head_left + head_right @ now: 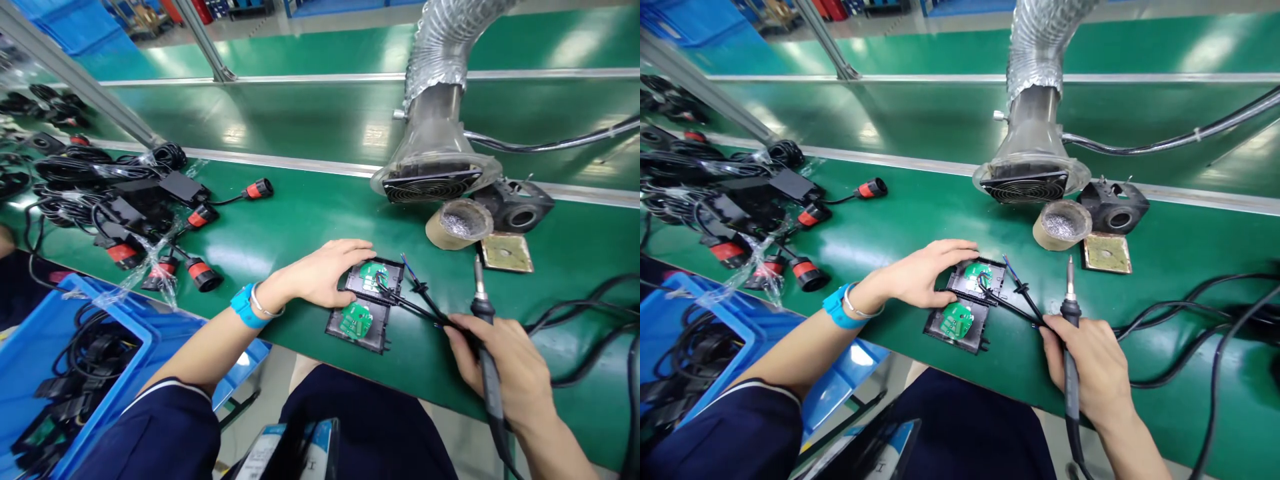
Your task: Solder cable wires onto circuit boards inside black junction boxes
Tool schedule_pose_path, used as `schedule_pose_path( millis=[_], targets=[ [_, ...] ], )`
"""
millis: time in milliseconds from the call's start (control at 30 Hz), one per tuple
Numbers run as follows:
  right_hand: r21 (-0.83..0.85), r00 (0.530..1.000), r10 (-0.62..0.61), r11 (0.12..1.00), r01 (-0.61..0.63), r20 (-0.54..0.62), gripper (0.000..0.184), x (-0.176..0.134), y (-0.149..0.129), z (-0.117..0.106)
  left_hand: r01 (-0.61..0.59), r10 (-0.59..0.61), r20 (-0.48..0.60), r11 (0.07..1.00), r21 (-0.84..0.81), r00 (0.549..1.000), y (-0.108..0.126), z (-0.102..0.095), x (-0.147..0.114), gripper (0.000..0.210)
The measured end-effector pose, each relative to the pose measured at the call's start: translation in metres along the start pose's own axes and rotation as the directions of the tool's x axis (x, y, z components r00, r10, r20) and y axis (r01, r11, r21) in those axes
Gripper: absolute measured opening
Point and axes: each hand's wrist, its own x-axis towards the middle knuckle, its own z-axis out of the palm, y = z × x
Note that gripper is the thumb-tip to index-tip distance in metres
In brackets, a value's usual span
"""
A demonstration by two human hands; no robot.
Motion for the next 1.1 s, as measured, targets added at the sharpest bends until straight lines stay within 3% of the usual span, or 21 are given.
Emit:
schedule_pose_path(
  millis=[200, 333, 467, 567, 633, 767, 900, 1033, 1100],
  targets=[
    [0.014, 0.999, -0.044, 0.999, 0.044, 0.009, 0.033, -0.001, -0.003, 0.000, -0.022, 0.025, -0.079, 0.999, 0.046, 0.997, 0.022, 0.004, -0.009, 0.067],
    [-0.005, 0.999, -0.028, 1.000, 0.028, -0.047, 0.036, -0.001, -0.006, 0.001, 0.058, -0.051, -0.192, 0.998, 0.031, 0.980, 0.029, 0.005, -0.024, 0.050],
    [-0.052, 0.999, -0.026, 0.998, 0.024, -0.044, 0.031, -0.006, -0.004, 0.004, 0.150, -0.151, -0.362, 0.988, -0.031, 0.920, 0.032, 0.011, -0.054, 0.035],
    [-0.104, 0.998, 0.048, 0.993, -0.052, -0.036, 0.028, -0.012, 0.000, 0.006, 0.183, -0.200, -0.463, 0.980, -0.083, 0.863, 0.037, 0.022, -0.074, 0.031],
    [-0.128, 0.996, 0.071, 0.989, -0.076, -0.048, 0.027, -0.014, 0.003, 0.006, 0.181, -0.195, -0.454, 0.981, -0.075, 0.870, 0.042, 0.032, -0.076, 0.039],
    [-0.145, 0.999, 0.019, 0.989, -0.025, -0.047, 0.027, -0.011, 0.008, 0.006, 0.160, -0.143, -0.321, 0.987, 0.028, 0.936, 0.051, 0.054, -0.053, 0.059],
    [-0.179, 1.000, 0.010, 0.984, -0.013, -0.019, 0.020, -0.007, 0.015, 0.001, 0.226, -0.212, -0.296, 0.974, 0.011, 0.931, 0.051, 0.066, -0.032, 0.048],
    [-0.183, 0.996, 0.004, 0.983, -0.020, -0.084, 0.018, -0.013, 0.020, -0.004, 0.215, -0.209, -0.302, 0.976, -0.014, 0.930, 0.046, 0.064, -0.031, 0.045],
    [-0.150, 0.999, 0.002, 0.989, -0.010, -0.054, 0.017, -0.017, 0.023, -0.004, 0.203, -0.194, -0.296, 0.979, -0.003, 0.935, 0.047, 0.061, -0.033, 0.045]
  ],
)
